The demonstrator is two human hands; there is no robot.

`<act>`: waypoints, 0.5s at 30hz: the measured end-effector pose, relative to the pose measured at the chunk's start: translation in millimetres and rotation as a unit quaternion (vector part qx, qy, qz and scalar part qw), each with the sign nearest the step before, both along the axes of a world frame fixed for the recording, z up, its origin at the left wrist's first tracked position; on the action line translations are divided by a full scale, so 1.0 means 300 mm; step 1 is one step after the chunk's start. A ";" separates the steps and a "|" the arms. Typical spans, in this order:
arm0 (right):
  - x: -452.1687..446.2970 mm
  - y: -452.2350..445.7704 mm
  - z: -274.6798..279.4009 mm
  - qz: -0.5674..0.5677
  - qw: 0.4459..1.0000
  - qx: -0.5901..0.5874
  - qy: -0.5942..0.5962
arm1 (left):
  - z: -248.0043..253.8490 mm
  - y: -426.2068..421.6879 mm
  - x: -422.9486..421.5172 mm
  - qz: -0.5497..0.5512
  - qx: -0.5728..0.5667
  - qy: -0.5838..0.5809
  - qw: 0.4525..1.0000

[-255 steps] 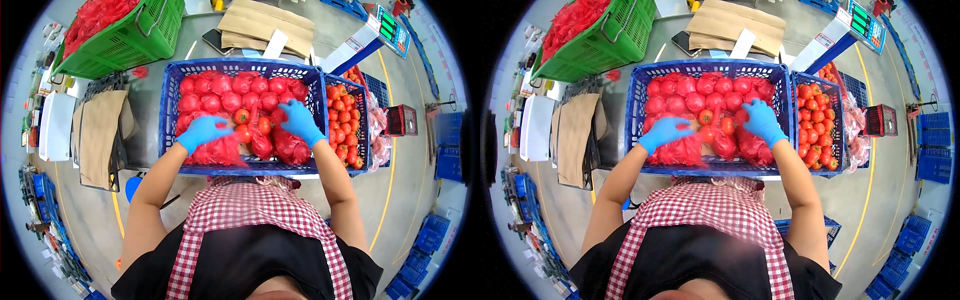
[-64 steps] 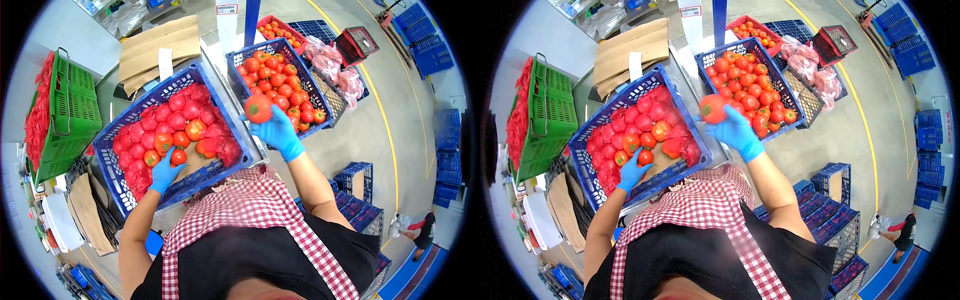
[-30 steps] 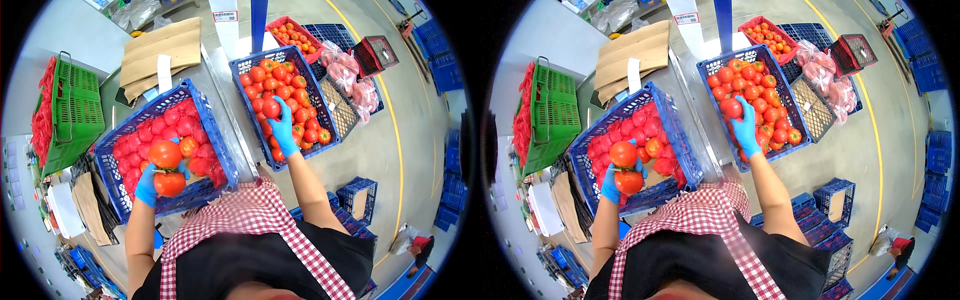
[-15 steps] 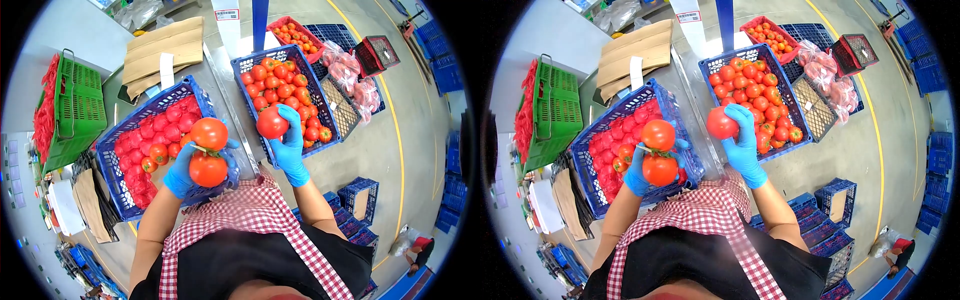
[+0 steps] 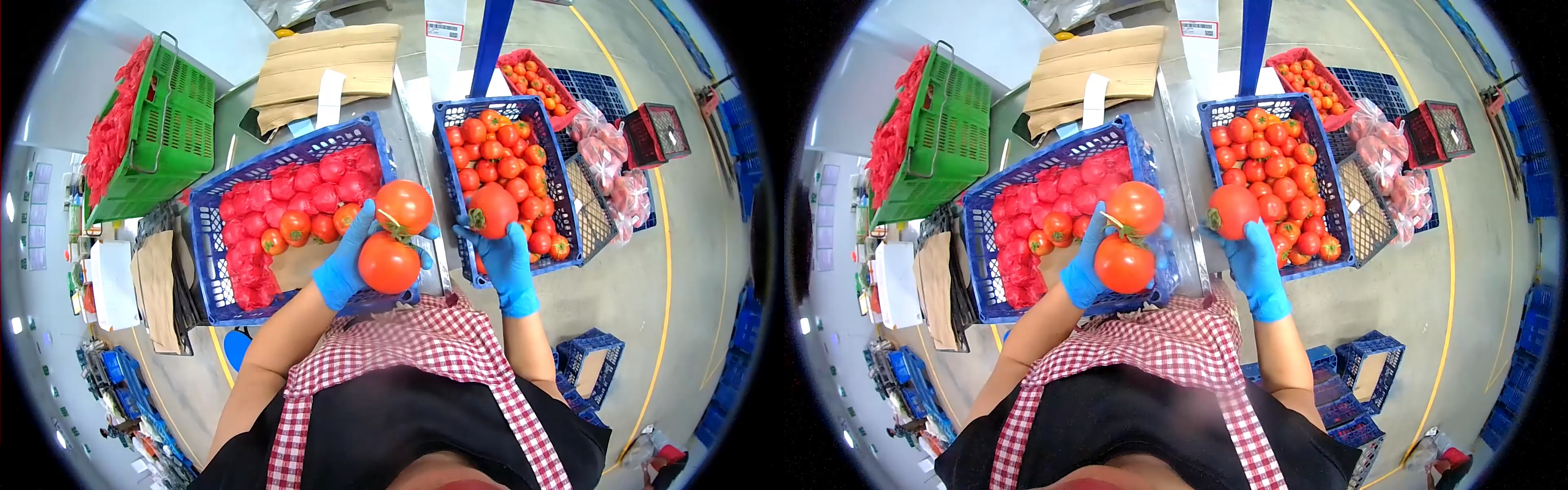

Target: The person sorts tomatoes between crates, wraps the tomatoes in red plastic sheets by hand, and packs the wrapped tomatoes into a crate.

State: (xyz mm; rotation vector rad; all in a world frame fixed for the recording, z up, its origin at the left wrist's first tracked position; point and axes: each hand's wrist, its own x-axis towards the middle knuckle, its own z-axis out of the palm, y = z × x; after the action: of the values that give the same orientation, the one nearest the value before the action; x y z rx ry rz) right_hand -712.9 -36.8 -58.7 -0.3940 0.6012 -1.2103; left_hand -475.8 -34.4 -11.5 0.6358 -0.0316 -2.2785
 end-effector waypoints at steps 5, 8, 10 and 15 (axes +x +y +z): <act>-0.022 -0.070 -0.065 -0.014 0.972 0.150 -0.181 | 0.011 0.001 0.003 0.025 -0.036 -0.013 0.999; -0.034 -0.090 -0.069 -0.028 0.946 0.174 -0.274 | -0.028 0.012 0.026 0.036 -0.034 0.011 0.999; -0.030 -0.086 -0.051 -0.045 0.939 0.189 -0.283 | -0.030 0.011 0.032 0.040 -0.030 0.027 0.998; -0.020 -0.113 -0.084 -0.072 0.952 0.160 -0.252 | -0.048 0.001 0.048 0.048 0.000 0.040 0.998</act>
State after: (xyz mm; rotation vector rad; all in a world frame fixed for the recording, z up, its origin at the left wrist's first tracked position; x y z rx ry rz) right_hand -719.0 -70.8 -84.0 0.2367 0.3743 -1.2644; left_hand -461.4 -34.2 -25.9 0.5334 0.0374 -2.2101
